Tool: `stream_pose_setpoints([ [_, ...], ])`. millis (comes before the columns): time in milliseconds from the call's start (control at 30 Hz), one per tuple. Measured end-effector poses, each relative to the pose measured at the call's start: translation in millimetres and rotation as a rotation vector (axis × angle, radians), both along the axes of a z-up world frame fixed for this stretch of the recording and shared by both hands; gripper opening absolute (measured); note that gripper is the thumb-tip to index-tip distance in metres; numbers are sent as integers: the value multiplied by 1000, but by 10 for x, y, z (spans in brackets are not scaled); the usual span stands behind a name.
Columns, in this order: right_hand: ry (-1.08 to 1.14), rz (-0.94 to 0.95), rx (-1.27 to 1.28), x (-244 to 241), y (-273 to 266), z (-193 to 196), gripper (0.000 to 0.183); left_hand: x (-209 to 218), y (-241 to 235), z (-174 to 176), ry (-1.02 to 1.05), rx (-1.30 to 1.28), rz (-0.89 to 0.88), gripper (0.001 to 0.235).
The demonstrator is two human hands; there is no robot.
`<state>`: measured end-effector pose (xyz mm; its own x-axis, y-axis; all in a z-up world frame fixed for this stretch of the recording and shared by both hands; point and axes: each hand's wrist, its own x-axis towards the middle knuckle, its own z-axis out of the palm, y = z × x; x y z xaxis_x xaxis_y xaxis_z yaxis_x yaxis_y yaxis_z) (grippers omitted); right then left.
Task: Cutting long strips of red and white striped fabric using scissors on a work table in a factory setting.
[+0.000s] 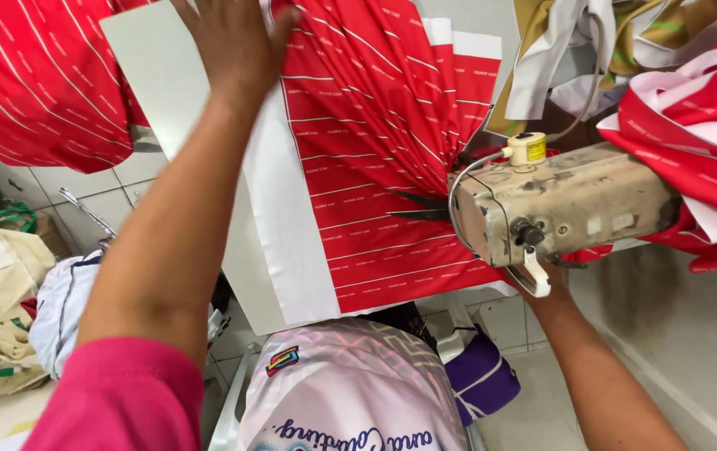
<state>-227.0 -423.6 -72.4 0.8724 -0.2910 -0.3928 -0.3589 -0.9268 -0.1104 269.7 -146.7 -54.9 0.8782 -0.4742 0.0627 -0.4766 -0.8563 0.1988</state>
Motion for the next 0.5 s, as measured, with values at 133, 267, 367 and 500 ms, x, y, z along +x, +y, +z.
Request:
stream_pose_setpoints([
  [133, -117, 88, -18, 361, -3, 180, 41, -1231, 344, 258, -112, -102, -37, 63],
  [267, -271, 117, 231, -9, 246, 279, 77, -2688, 978, -66, 59, -95, -232, 81],
  [367, -179, -55, 488, -150, 650, 531, 56, -3456, 1390, 73, 128, -47, -428, 51],
  [500, 202, -360, 686, -271, 1025, 904, 42, -3900, 1632, 97, 152, -179, -406, 31],
])
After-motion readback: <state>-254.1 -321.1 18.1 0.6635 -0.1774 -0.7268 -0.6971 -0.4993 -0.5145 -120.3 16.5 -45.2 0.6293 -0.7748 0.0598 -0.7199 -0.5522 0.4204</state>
